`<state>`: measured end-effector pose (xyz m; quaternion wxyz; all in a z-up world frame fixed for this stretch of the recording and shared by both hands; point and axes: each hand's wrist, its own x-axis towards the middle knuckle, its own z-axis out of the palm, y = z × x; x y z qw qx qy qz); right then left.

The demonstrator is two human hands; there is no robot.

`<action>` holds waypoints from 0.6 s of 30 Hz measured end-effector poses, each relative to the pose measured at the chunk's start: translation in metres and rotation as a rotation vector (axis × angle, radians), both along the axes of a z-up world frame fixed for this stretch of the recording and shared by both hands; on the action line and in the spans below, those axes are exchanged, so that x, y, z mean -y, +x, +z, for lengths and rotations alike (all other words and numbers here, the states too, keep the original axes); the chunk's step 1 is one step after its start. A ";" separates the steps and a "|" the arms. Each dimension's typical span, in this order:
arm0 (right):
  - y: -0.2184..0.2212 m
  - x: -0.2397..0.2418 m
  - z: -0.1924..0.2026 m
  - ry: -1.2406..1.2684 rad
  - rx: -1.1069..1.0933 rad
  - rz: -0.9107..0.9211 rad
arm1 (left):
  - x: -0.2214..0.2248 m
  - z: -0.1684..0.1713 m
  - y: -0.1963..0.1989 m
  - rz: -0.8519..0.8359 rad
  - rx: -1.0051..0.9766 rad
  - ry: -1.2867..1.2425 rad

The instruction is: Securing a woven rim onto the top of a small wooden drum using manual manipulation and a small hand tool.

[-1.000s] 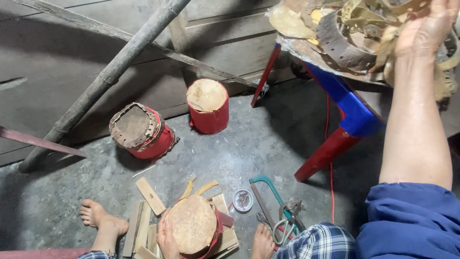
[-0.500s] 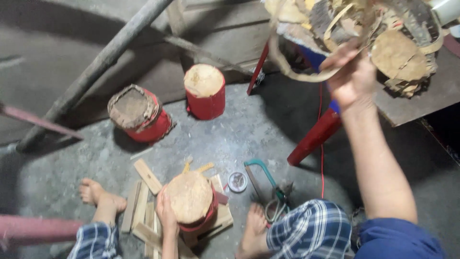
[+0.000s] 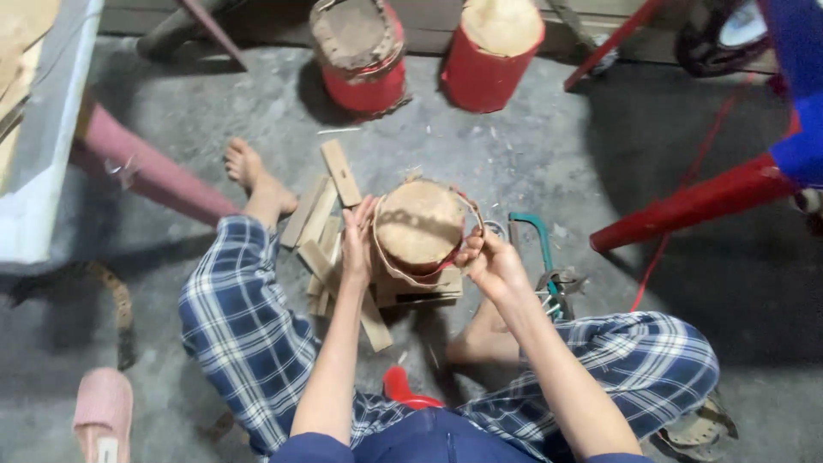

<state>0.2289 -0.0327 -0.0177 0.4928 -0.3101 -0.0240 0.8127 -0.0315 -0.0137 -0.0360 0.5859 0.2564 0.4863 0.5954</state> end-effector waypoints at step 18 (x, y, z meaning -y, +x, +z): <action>-0.042 -0.003 0.017 0.007 0.789 -0.138 | 0.007 0.022 0.006 0.039 -0.390 0.098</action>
